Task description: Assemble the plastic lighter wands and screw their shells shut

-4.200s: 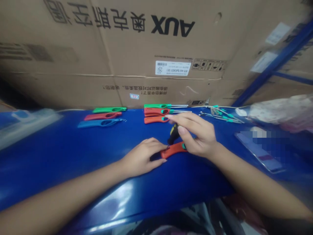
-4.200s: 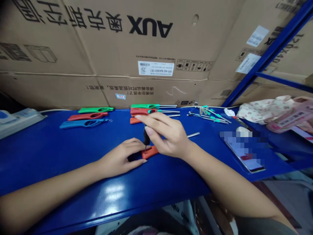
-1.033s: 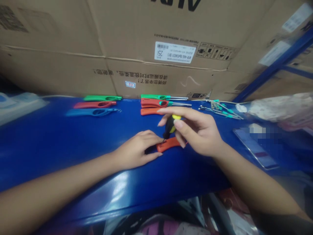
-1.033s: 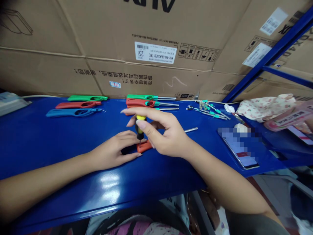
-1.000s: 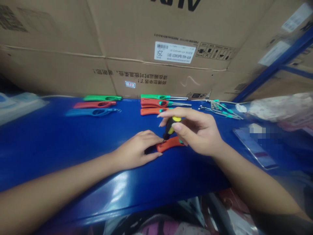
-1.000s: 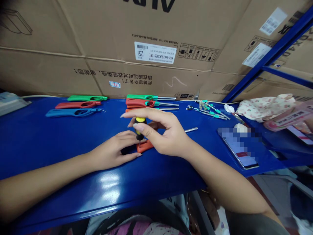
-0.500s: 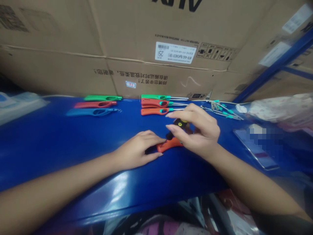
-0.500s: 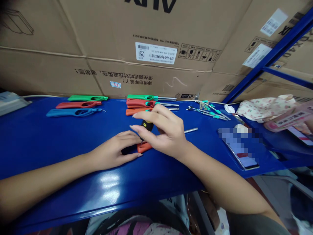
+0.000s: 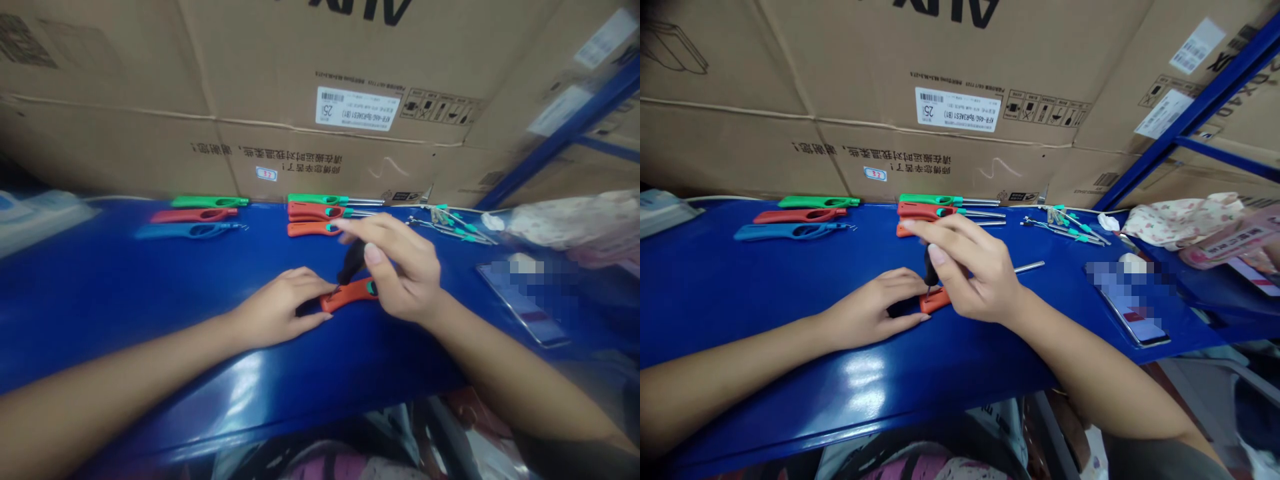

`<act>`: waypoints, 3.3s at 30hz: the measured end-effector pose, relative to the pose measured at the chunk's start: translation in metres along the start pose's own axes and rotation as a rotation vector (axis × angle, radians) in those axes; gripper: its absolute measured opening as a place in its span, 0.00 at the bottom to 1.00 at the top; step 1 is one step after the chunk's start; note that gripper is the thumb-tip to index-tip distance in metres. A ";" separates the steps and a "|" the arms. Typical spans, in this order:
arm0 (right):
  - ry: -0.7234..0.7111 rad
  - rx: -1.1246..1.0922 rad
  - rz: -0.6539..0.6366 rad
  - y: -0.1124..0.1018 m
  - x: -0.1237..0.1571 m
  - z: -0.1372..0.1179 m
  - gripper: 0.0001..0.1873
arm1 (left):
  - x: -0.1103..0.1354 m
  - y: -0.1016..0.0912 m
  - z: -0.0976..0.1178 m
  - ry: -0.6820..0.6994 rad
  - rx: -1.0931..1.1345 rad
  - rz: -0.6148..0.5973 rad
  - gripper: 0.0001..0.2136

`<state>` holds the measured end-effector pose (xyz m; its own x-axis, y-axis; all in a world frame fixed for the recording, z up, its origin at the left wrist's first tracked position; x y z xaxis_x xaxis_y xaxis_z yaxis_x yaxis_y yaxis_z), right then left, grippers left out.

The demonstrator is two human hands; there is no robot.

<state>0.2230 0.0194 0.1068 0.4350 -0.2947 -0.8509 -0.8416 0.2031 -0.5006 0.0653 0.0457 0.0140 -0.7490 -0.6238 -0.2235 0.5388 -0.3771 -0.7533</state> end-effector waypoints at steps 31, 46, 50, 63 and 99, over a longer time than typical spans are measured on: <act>-0.077 -0.035 -0.011 0.001 -0.002 -0.010 0.15 | 0.001 -0.002 0.003 -0.026 0.001 -0.002 0.10; -0.044 -0.020 -0.020 -0.006 -0.003 0.005 0.15 | 0.001 -0.001 0.003 -0.008 0.019 0.003 0.12; -0.018 -0.064 -0.100 -0.007 -0.006 0.001 0.16 | 0.001 -0.002 0.005 -0.010 0.028 0.017 0.13; 0.019 -0.148 -0.084 0.001 -0.005 -0.006 0.10 | 0.002 -0.001 0.002 -0.026 0.016 0.063 0.10; -0.023 0.220 -0.038 -0.007 -0.011 0.000 0.10 | 0.001 -0.004 0.003 -0.072 -0.134 0.145 0.17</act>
<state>0.2242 0.0218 0.1201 0.4745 -0.2847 -0.8329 -0.7354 0.3917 -0.5529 0.0633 0.0446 0.0181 -0.6351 -0.7141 -0.2944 0.5791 -0.1880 -0.7933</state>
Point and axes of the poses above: each hand's wrist, its own x-axis away from the middle knuckle, its own y-axis out of the palm, z = x × y, the point moved 5 cm from there along -x, towards the middle knuckle, and after that the axes turned 11 degrees about -y, right-handed, at the moved point
